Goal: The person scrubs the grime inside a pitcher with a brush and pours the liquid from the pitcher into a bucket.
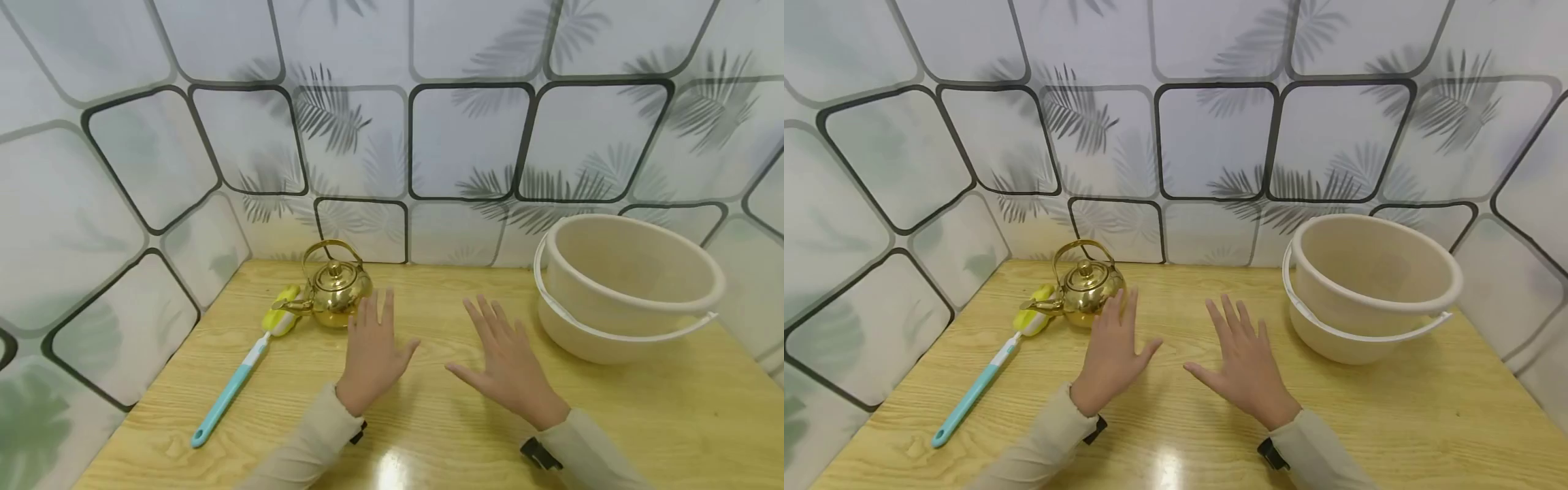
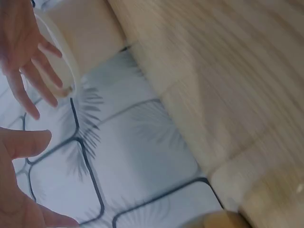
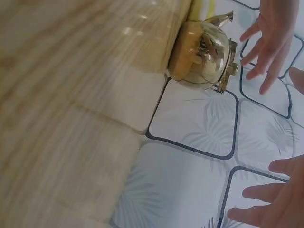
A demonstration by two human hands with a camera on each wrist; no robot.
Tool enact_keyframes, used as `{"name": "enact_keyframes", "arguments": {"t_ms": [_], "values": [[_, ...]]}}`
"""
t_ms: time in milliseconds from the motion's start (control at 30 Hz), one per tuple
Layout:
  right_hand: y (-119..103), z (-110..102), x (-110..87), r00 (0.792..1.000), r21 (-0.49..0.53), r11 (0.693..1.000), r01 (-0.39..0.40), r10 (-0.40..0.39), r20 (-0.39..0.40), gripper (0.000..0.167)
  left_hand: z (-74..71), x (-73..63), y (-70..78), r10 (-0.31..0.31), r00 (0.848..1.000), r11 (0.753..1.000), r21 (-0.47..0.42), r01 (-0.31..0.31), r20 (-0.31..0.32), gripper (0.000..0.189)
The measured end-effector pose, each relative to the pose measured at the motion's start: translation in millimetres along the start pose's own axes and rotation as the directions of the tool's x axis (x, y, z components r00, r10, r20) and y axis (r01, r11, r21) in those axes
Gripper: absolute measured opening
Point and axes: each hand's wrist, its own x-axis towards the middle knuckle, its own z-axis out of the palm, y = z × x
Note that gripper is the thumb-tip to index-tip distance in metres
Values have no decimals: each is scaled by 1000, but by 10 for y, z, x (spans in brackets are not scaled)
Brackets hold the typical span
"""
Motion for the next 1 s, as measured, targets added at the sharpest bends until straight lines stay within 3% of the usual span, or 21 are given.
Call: {"name": "enact_keyframes", "arguments": {"t_ms": [167,300,367,567,700,1000], "values": [[17,44,238,999,184,982,37,-43,28,88,-89,56,-266,-53,996,999,-5,53,-73,87],[48,122,500,989,394,919,-26,-35,146,82,-176,80,-501,-126,989,991,-49,122,-83,86],[52,168,632,980,452,890,-60,-34,196,81,-211,85,-607,-172,983,983,-80,167,-70,87],[-17,325,1064,965,486,874,-31,-100,243,79,-246,140,-866,-283,959,950,-142,279,-13,90],[-114,448,1342,944,522,853,-22,-154,291,79,-248,180,-956,-330,944,928,-173,329,26,91],[-246,808,1775,904,523,852,-13,-213,370,87,-185,256,-1007,-322,942,929,-158,334,95,98]]}}
